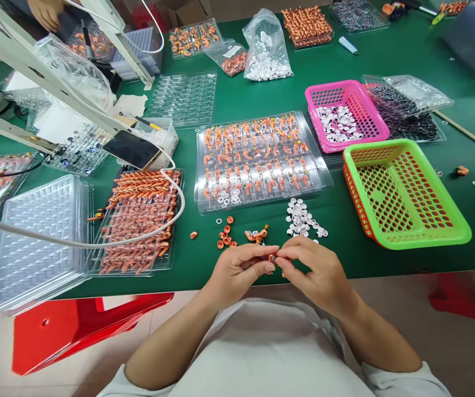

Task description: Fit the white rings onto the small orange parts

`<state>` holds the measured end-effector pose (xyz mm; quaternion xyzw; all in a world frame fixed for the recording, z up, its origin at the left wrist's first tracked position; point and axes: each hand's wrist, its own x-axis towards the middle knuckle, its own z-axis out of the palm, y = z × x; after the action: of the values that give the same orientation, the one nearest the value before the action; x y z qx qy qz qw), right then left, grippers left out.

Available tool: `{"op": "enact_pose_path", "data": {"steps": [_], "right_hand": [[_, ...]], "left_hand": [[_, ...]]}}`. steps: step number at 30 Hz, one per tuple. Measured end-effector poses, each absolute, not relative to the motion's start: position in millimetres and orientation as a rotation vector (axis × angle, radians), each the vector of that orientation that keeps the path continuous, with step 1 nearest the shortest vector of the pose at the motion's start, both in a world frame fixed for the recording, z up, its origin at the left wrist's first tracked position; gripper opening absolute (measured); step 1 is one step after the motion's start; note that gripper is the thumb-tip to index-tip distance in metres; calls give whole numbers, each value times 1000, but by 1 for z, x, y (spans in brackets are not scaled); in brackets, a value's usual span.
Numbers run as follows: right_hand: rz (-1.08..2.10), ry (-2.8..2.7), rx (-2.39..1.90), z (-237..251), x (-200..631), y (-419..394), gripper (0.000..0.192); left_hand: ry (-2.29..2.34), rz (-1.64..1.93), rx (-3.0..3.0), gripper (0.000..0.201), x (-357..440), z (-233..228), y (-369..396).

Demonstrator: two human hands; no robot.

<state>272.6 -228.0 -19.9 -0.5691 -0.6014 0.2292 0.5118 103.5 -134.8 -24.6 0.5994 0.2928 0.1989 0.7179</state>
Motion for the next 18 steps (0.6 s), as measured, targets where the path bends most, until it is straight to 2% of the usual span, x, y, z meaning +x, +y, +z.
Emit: {"op": "enact_pose_path", "data": {"steps": [8, 18], "right_hand": [[634, -1649, -1369, -16, 280, -232, 12], [724, -1669, -1206, -17, 281, -233, 15]], "left_hand": [[423, 458, 1563, 26, 101, -32, -122], [218, 575, 1519, 23, 106, -36, -125]]}}
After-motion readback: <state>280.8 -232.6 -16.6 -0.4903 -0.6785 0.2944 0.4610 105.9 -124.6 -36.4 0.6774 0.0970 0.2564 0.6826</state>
